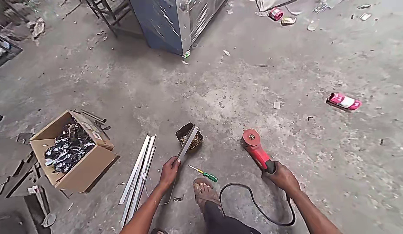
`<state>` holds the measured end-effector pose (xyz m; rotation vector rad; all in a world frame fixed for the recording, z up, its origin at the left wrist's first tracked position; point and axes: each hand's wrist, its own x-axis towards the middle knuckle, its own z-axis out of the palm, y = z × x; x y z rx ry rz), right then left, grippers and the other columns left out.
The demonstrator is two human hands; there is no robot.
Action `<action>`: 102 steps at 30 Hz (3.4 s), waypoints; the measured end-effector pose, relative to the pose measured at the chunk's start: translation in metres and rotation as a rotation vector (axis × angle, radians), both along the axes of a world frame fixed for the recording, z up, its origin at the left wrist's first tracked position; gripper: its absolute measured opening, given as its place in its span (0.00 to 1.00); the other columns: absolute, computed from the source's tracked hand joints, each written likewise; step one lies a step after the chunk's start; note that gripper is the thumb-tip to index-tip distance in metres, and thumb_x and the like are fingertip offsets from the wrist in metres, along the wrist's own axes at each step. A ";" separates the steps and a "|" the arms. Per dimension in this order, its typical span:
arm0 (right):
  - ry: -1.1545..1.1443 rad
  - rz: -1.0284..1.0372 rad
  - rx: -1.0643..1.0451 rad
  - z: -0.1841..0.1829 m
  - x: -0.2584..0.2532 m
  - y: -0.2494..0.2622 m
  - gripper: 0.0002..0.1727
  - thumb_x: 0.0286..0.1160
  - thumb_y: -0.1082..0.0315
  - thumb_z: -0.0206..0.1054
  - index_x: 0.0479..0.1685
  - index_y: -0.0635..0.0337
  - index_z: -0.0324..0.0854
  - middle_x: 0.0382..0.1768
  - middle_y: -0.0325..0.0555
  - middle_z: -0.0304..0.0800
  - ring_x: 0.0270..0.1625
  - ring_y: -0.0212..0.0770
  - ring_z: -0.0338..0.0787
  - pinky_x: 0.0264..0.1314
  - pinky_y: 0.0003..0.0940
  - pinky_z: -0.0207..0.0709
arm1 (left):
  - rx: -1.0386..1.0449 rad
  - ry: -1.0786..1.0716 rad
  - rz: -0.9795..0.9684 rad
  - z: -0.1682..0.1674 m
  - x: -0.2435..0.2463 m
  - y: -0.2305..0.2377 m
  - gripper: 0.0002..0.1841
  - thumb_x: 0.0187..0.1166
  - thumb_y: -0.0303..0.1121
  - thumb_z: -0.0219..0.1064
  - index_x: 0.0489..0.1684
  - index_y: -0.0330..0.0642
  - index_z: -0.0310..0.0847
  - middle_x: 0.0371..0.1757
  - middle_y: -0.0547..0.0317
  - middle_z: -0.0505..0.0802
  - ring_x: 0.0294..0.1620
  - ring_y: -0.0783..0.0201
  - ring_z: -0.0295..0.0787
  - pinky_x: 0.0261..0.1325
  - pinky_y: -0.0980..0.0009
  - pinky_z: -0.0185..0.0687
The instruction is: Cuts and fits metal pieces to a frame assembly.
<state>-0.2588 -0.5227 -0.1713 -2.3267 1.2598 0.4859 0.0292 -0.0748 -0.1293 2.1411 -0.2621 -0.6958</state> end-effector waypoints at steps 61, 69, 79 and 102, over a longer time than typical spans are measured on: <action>-0.673 -0.077 0.120 0.153 0.121 0.092 0.51 0.43 0.40 0.83 0.71 0.62 0.74 0.48 0.47 0.92 0.49 0.38 0.92 0.55 0.46 0.86 | 0.170 -0.417 -0.169 0.040 0.006 -0.022 0.34 0.84 0.59 0.57 0.74 0.38 0.76 0.67 0.47 0.88 0.65 0.50 0.86 0.69 0.46 0.80; -0.612 -0.164 0.371 0.128 0.111 0.090 0.40 0.42 0.43 0.83 0.59 0.55 0.80 0.39 0.35 0.93 0.38 0.31 0.94 0.43 0.37 0.91 | 0.097 0.029 -0.371 0.020 0.046 -0.034 0.26 0.90 0.56 0.50 0.49 0.45 0.87 0.29 0.62 0.92 0.30 0.63 0.91 0.42 0.55 0.89; -0.619 -0.179 0.518 0.092 0.129 0.131 0.38 0.44 0.46 0.85 0.59 0.54 0.80 0.40 0.34 0.94 0.40 0.31 0.94 0.46 0.34 0.92 | 0.171 0.152 -0.291 0.036 0.031 -0.057 0.29 0.89 0.61 0.49 0.38 0.47 0.88 0.21 0.61 0.89 0.21 0.61 0.87 0.32 0.54 0.87; -0.482 -0.037 0.466 0.082 0.163 0.133 0.43 0.43 0.42 0.84 0.64 0.53 0.79 0.42 0.35 0.93 0.44 0.30 0.93 0.50 0.38 0.89 | 0.212 0.224 -0.182 0.032 0.028 -0.058 0.28 0.88 0.62 0.50 0.37 0.49 0.85 0.22 0.59 0.86 0.23 0.57 0.85 0.32 0.49 0.83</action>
